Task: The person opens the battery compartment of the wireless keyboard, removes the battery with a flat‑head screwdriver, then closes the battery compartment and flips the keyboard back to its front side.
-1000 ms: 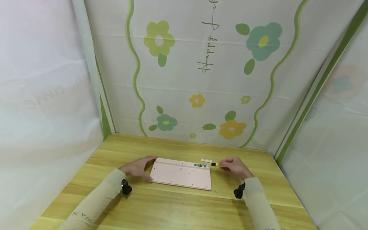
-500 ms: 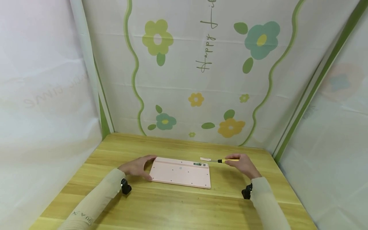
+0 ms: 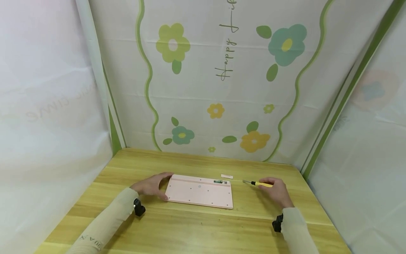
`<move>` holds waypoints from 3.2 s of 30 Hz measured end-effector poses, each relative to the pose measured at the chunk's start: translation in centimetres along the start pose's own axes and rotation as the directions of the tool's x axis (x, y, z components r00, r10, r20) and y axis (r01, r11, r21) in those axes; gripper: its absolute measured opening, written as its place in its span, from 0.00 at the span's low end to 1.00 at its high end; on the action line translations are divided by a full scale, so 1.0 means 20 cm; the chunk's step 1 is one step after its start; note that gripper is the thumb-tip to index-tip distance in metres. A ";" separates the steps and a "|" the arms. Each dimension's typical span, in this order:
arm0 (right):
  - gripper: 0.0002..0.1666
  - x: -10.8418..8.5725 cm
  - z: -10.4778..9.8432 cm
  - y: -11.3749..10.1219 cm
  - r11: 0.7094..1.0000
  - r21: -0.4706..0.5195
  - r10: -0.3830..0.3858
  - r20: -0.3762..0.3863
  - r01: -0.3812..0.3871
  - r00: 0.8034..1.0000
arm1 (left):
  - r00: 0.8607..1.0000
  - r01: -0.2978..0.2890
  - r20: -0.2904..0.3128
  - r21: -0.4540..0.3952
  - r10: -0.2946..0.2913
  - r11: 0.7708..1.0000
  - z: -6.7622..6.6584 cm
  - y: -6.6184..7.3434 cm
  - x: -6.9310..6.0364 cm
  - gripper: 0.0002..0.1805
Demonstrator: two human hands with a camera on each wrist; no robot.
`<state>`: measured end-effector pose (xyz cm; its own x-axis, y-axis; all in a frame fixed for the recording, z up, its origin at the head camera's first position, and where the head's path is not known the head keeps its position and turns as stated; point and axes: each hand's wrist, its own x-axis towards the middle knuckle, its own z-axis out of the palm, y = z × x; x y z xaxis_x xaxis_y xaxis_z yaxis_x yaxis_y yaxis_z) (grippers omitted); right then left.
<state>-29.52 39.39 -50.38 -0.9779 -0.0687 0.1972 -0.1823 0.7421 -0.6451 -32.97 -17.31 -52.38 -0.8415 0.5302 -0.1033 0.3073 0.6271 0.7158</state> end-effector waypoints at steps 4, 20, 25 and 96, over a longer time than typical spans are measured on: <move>0.16 -0.01 0.02 0.05 1.000 -0.029 -0.002 -0.022 0.001 1.000 | 1.000 0.000 0.003 -0.003 0.000 1.000 0.00 0.00 0.00 0.65; 0.08 0.03 0.02 0.11 0.988 -0.146 -0.039 0.072 0.049 0.997 | 1.000 0.000 0.009 0.006 0.000 1.000 -0.01 0.00 0.00 0.65; 0.11 0.02 0.04 0.14 0.987 -0.159 -0.016 0.095 0.032 0.995 | 1.000 0.005 0.011 -0.002 -0.005 1.000 0.00 0.01 -0.01 0.65; 0.13 0.33 0.51 -0.59 0.873 -0.215 -0.336 0.386 0.438 0.859 | 1.000 0.011 0.001 -0.014 -0.011 1.000 0.00 0.02 -0.01 0.65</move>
<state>-34.91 23.41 -48.89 -0.8182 -0.5659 0.1016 -0.5657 0.7609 -0.3179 -32.74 -17.13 -52.04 -0.8443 0.5241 -0.1115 0.2923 0.6249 0.7239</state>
